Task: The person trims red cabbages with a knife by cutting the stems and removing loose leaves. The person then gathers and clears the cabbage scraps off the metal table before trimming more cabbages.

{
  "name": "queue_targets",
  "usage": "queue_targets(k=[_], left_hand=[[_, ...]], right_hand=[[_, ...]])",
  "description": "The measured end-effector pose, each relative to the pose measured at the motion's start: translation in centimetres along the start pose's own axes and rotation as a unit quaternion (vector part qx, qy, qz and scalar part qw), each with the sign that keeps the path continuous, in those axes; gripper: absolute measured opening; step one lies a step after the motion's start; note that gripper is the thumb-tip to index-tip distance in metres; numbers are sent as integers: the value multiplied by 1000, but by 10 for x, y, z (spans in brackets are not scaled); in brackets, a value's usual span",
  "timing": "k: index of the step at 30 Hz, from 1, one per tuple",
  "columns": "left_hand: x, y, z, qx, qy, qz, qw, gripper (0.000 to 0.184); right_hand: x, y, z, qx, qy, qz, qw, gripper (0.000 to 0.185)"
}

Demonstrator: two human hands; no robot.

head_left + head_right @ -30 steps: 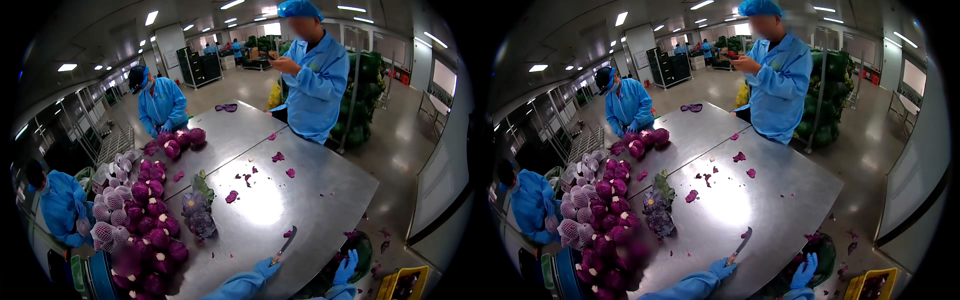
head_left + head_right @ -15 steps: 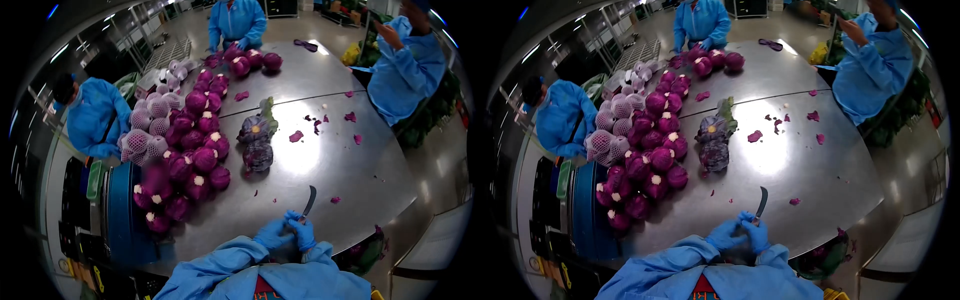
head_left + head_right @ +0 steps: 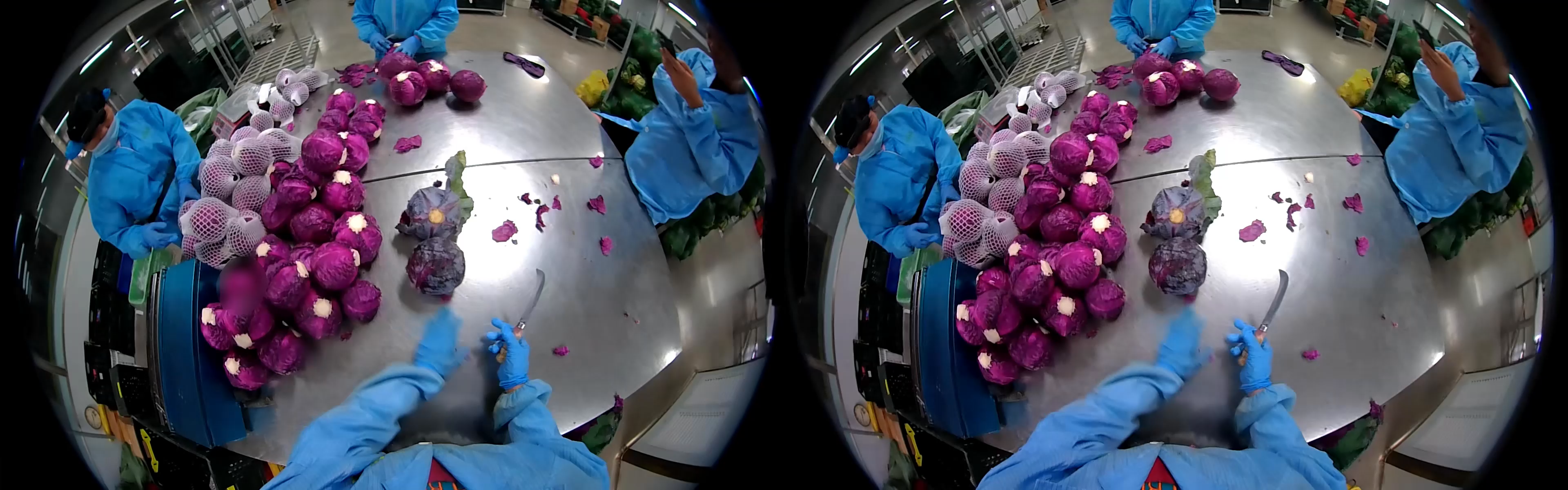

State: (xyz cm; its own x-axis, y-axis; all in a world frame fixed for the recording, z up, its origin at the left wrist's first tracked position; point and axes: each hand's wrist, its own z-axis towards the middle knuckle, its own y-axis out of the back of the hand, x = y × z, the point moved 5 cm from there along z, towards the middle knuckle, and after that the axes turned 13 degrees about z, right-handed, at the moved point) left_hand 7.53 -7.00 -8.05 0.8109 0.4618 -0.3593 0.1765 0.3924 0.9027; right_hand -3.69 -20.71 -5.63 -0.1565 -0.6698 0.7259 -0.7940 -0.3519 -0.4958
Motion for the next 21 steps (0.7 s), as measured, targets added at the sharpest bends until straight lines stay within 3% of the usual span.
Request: queue_targets(k=[1, 4, 7, 9, 11, 13, 14, 17, 18, 21], left_hand=[[-21, 4, -7, 12, -58, -39, 997, 54], [-36, 40, 2, 141, 31, -183, 972, 35], [11, 101, 56, -152, 144, -326, 922, 22], [57, 116, 118, -245, 164, -409, 864, 28], [101, 109, 177, -356, 204, -433, 803, 51], [155, 72, 216, -379, 222, -120, 890, 74], [169, 44, 230, -246, 239, -170, 924, 87], [178, 14, 241, -42, 291, -343, 892, 86], [174, 13, 234, -87, 285, -398, 867, 84], [157, 10, 210, -80, 275, -330, 900, 80]], right_hand=[[-1, 2, 7, 4, -6, -11, 1000, 34], [12, -14, 36, 10, 72, -26, 997, 35], [35, -44, 65, 57, 84, -71, 992, 41], [51, -86, 92, 97, 106, -72, 987, 44], [57, -119, 129, 93, 98, -108, 985, 45], [46, -135, 176, 73, 54, -112, 989, 43], [37, -142, 200, 68, 36, -119, 990, 42], [0, -160, 229, 127, 103, -145, 976, 43], [-4, -161, 224, 140, 101, -90, 981, 42], [-4, -148, 202, 119, 40, -20, 992, 36]])
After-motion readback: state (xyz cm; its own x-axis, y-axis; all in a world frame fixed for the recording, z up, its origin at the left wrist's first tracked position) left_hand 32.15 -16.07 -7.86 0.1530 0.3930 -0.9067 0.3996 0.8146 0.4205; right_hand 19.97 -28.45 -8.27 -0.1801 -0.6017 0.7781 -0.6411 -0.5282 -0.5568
